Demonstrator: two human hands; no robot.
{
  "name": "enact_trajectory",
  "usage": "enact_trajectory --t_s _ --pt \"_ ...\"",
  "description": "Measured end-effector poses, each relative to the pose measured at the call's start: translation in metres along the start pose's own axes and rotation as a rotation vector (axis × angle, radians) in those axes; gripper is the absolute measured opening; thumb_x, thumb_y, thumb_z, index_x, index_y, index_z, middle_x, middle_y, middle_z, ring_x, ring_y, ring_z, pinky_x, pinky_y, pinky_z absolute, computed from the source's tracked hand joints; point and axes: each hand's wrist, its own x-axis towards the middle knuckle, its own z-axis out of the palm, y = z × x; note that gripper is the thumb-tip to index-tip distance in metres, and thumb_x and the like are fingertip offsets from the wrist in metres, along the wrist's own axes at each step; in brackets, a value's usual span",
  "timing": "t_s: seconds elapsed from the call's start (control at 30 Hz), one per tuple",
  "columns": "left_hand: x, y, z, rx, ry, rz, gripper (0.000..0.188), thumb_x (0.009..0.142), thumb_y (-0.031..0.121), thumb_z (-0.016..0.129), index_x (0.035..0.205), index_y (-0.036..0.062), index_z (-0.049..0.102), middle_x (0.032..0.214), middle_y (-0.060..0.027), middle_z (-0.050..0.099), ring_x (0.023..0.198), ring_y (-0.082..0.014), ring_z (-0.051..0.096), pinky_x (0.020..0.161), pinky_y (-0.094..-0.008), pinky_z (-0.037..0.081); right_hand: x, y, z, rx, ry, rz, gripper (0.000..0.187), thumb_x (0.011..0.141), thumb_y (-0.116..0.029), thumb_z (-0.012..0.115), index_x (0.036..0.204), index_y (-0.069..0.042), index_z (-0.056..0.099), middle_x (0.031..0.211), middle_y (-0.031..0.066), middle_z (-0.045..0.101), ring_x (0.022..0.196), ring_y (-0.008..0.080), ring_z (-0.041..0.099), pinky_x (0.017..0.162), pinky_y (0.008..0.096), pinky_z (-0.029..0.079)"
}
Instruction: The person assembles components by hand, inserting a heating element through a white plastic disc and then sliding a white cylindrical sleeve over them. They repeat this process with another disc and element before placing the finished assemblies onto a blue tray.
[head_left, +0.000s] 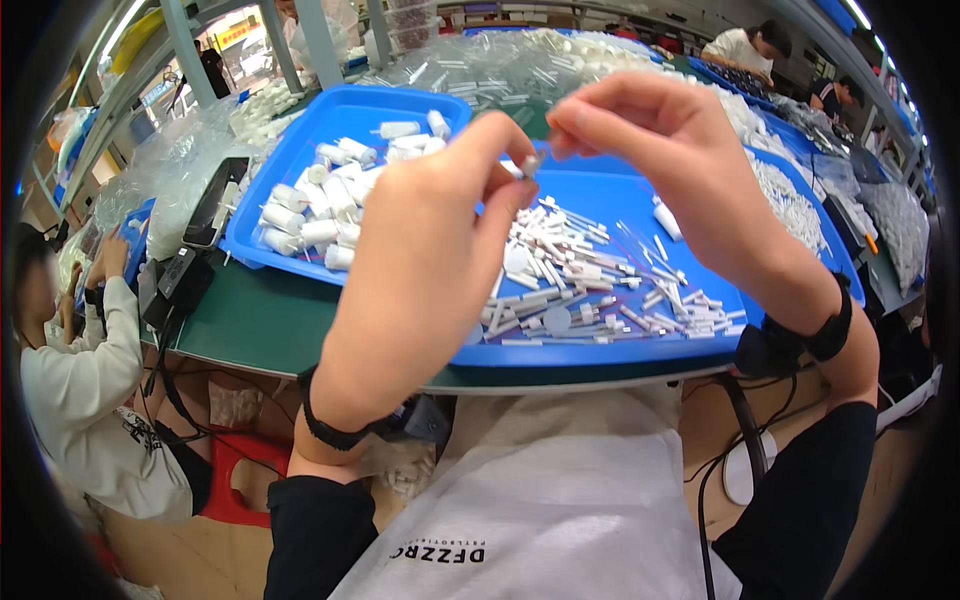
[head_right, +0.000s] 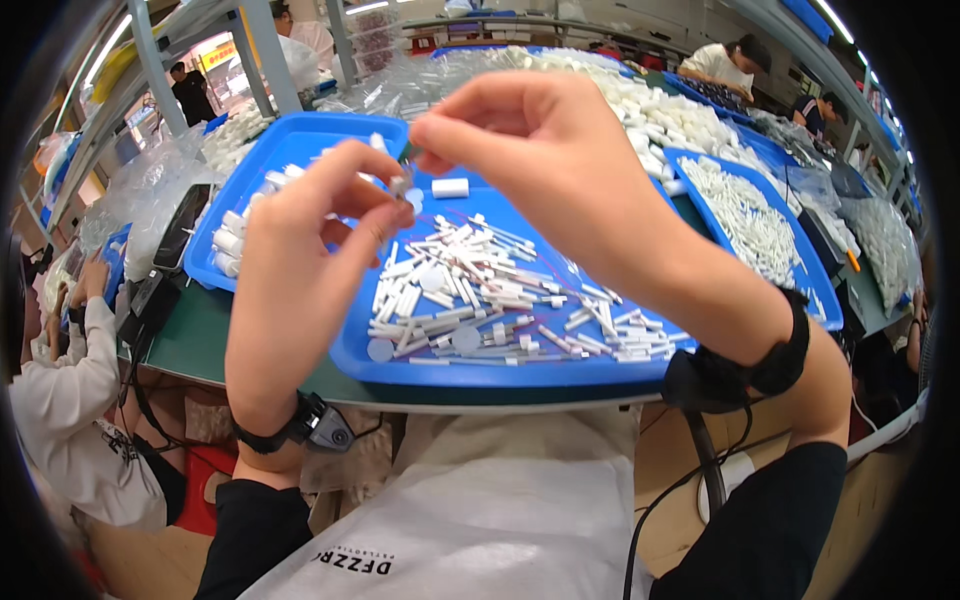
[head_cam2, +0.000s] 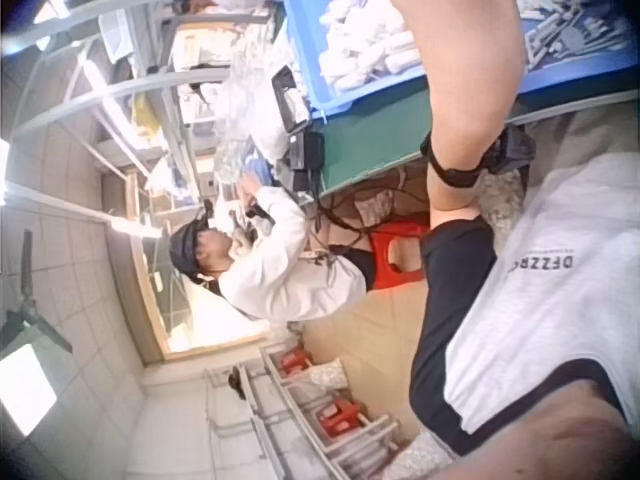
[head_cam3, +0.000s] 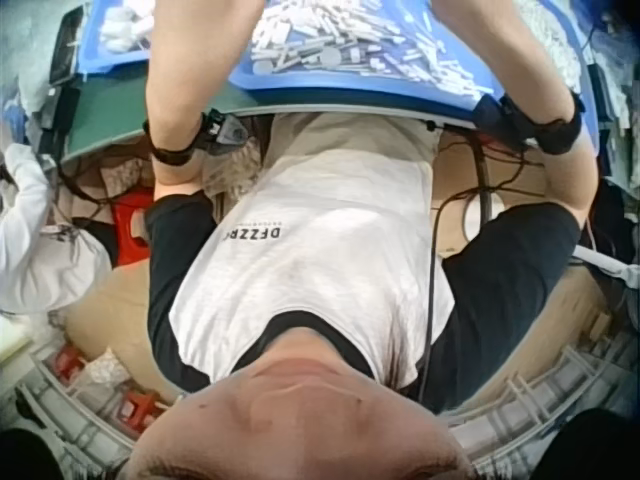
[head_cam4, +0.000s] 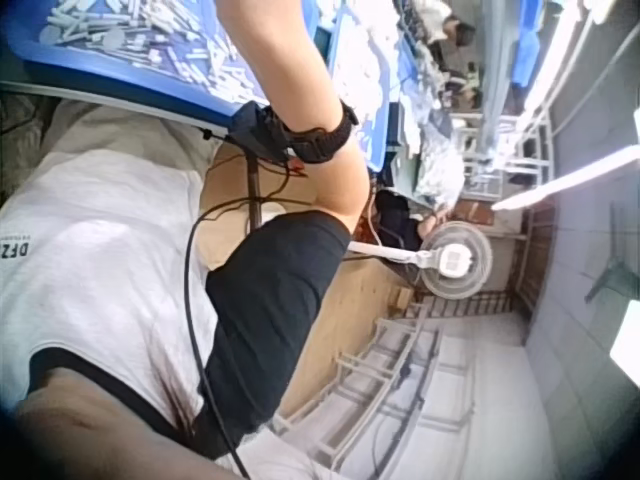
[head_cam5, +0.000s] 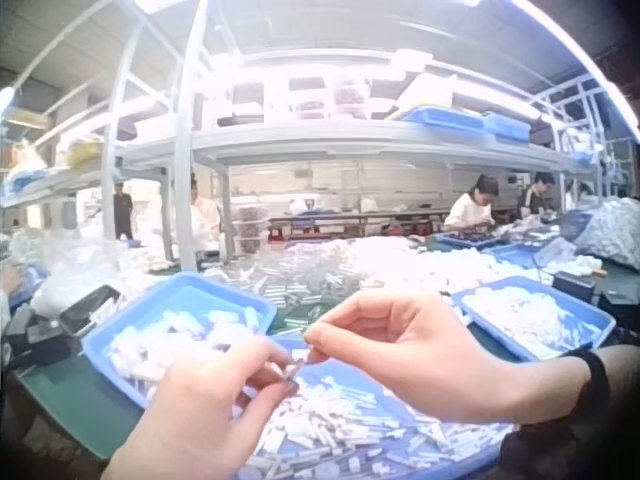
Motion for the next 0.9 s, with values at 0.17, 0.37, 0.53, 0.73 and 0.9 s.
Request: enact_trajectory --t_s 0.17,0.37,0.53,0.73,0.9 --pt "-0.004 -0.005 0.002 0.149 0.033 0.110 0.011 0.083 0.001 0.061 0.092 0.0003 0.056 0.072 -0.0130 0.065 0.067 -0.0234 0.066 0.058 -0.0301 0.049 -0.005 -0.002 0.005 -0.029 0.052 0.050 0.023 0.089 -0.017 0.062 0.095 0.005 0.066 0.086 0.0094 0.068 0.083 0.0132 0.064 0.079 0.0252 0.050" --pt "-0.005 -0.008 -0.008 0.218 0.084 0.062 0.011 0.083 0.001 0.061 0.092 -0.0004 0.056 0.072 -0.0144 0.064 0.067 -0.0277 0.064 0.059 -0.0327 0.050 0.000 0.015 0.006 0.092 -0.036 0.385 0.019 0.087 -0.018 0.063 0.092 0.000 0.064 0.088 0.0083 0.067 0.087 0.0134 0.063 0.078 0.0300 0.049" --pt "-0.003 -0.016 -0.012 0.238 0.130 0.088 0.013 0.083 0.001 0.062 0.093 -0.0021 0.056 0.076 -0.0159 0.064 0.071 -0.0267 0.066 0.060 -0.0329 0.050 0.002 0.037 0.019 -0.478 -0.478 0.136 0.017 0.082 -0.014 0.064 0.093 -0.001 0.064 0.090 0.0116 0.067 0.088 0.0216 0.064 0.079 0.0330 0.050" --pt "-0.003 -0.014 -0.010 0.182 0.126 0.081 0.013 0.082 0.001 0.062 0.094 -0.0035 0.056 0.084 -0.0148 0.065 0.073 -0.0240 0.066 0.063 -0.0315 0.051 0.004 0.055 0.032 -0.617 -0.529 -0.058 0.014 0.076 -0.009 0.066 0.088 -0.003 0.063 0.085 0.0120 0.063 0.090 0.0288 0.058 0.081 0.0383 0.047" --pt "-0.005 -0.010 -0.009 0.079 0.091 0.109 0.023 0.080 -0.003 0.063 0.101 -0.0028 0.055 0.086 -0.0131 0.066 0.074 -0.0197 0.067 0.062 -0.0285 0.052 0.003 0.044 0.026 -0.800 -0.556 -0.184 0.020 0.076 -0.008 0.066 0.095 -0.003 0.061 0.090 0.0129 0.063 0.089 0.0293 0.058 0.077 0.0393 0.047"
